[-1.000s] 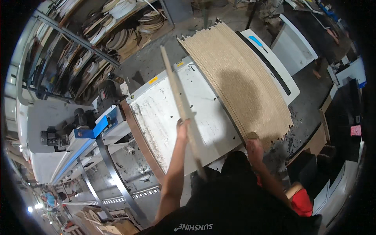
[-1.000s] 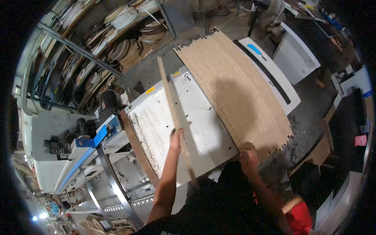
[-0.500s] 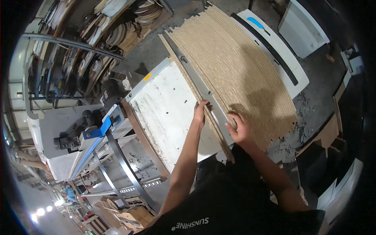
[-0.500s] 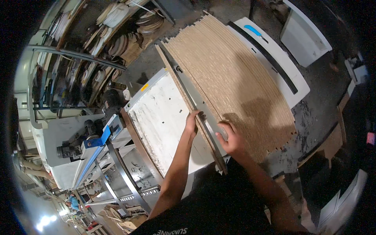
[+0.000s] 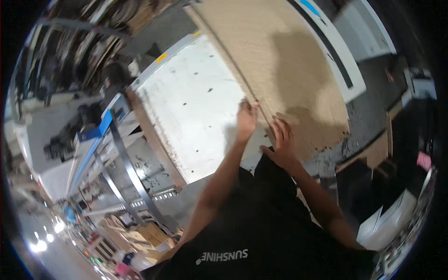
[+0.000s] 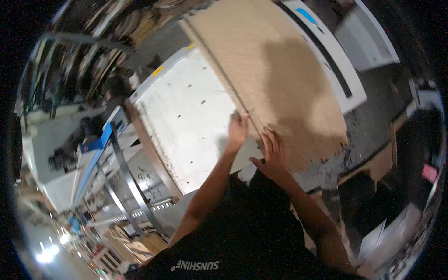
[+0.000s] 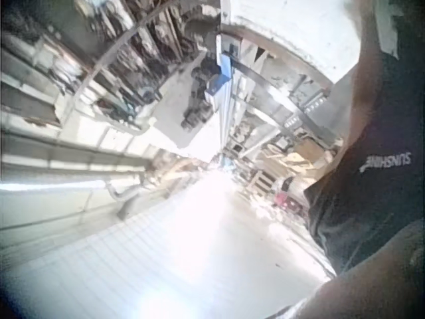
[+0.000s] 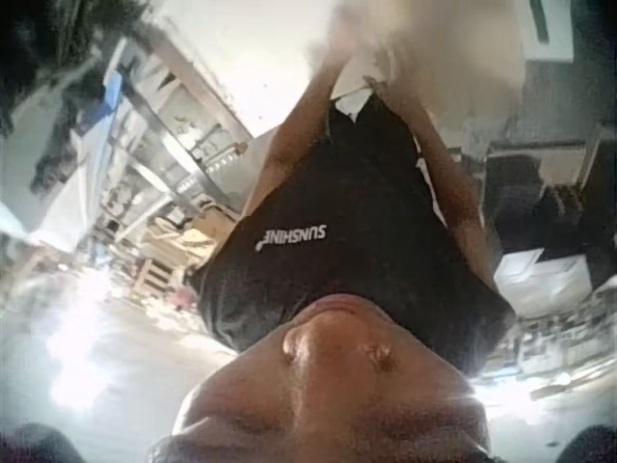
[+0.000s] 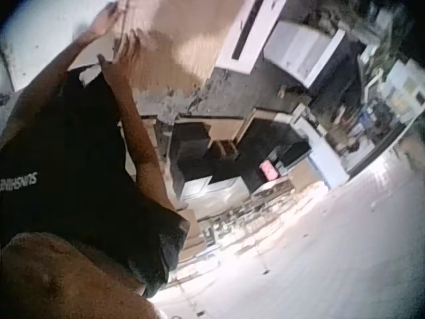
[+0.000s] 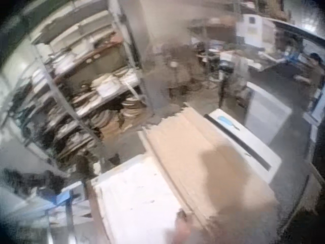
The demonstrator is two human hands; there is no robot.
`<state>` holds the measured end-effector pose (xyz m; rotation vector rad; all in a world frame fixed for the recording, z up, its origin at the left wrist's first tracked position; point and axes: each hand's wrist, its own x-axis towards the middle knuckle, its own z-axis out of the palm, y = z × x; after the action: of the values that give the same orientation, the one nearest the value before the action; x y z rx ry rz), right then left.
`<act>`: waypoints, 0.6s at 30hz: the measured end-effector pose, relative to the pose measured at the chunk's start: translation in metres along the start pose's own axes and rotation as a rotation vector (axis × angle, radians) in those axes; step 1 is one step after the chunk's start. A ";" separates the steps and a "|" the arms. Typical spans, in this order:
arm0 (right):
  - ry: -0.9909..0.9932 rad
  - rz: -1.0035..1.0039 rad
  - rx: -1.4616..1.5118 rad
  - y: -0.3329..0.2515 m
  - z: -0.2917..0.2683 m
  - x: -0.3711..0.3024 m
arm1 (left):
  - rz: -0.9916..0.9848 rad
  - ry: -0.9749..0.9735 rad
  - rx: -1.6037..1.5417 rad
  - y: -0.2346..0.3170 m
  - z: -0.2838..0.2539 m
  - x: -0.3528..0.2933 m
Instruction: The person retrieves wood panels from a pallet, arranges them on a workbench, and holds the stacked panels while a coworker trims the edges with a utility knife.
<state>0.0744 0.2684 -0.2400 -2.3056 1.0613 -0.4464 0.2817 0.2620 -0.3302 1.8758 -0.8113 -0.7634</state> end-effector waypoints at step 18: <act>-0.050 -0.359 -0.371 0.023 0.052 -0.005 | -0.788 0.830 0.900 -0.295 -0.600 -0.244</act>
<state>0.0845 0.2781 -0.2953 -2.8393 0.7529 -0.3452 0.6684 0.8595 -0.3286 3.0430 0.2313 0.0826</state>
